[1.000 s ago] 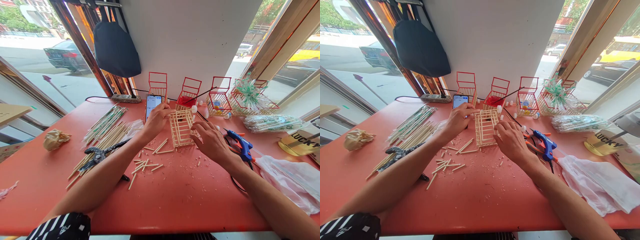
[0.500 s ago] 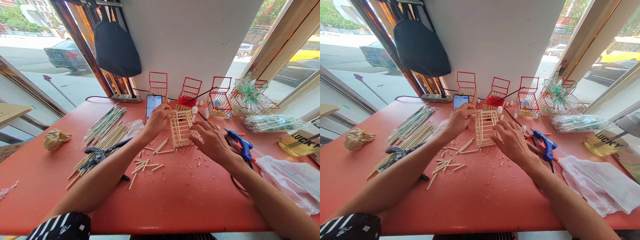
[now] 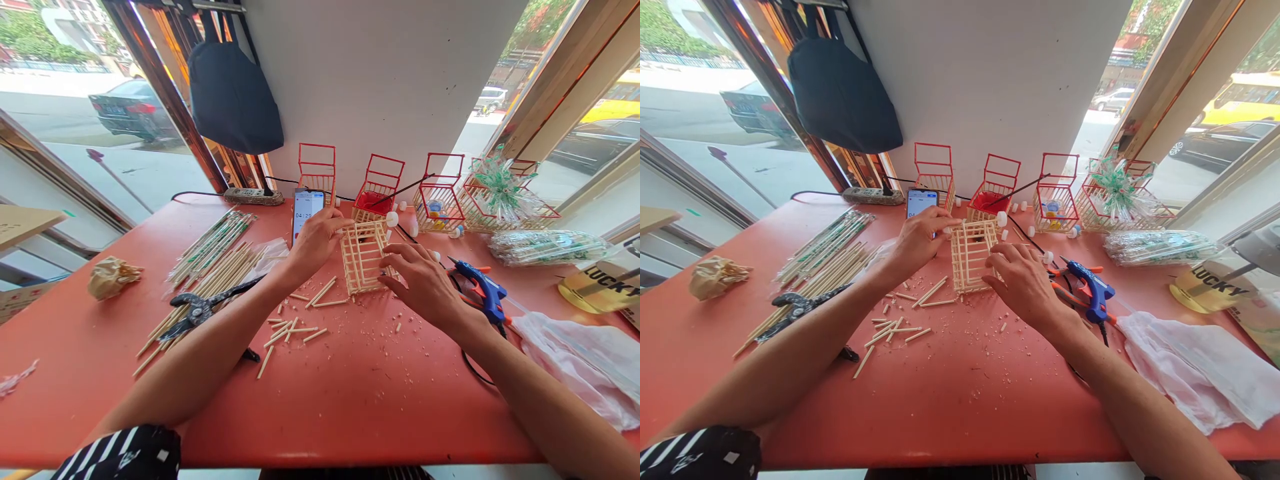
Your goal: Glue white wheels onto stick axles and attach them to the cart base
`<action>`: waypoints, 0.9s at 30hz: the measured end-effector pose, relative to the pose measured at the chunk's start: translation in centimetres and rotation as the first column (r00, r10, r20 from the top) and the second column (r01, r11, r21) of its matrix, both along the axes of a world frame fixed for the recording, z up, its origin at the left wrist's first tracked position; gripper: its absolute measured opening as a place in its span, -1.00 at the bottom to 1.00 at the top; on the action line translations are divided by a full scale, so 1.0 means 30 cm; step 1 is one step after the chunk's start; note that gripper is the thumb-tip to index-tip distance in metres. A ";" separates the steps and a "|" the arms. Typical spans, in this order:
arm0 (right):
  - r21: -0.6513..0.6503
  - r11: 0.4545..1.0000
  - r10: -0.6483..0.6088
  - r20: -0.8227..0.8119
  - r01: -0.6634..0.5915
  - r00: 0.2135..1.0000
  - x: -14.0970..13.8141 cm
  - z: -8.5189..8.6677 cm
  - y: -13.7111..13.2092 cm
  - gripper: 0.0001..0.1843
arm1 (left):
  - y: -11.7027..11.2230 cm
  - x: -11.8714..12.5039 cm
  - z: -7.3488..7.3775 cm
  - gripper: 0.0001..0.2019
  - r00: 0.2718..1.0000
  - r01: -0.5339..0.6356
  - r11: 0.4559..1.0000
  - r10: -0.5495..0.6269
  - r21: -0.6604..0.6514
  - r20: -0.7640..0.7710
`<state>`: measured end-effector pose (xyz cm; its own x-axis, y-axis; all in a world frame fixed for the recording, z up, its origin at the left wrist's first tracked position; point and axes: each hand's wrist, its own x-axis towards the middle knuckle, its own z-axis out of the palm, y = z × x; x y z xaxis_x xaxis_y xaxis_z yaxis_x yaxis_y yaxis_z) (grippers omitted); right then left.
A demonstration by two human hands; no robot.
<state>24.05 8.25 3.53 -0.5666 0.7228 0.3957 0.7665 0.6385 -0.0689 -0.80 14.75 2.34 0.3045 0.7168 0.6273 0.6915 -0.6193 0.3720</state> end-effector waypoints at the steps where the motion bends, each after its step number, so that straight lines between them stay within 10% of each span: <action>1: 0.001 1.000 0.004 -0.001 -0.004 1.000 0.001 0.000 -0.001 -0.84 | -0.001 -0.001 0.000 -0.61 1.000 0.001 1.000 -0.001 -0.001 -0.004; 27: -0.036 0.976 0.213 -0.083 -0.217 0.974 0.003 0.020 0.007 -0.87 | -0.017 -0.005 0.021 -0.60 0.998 -0.040 0.997 0.036 -0.064 -0.049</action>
<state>24.13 8.47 4.12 -0.6793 0.6056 0.4146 0.6029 0.7826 -0.1554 -0.94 14.23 2.97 0.3049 0.7674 0.5640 0.7322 -0.5676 0.3765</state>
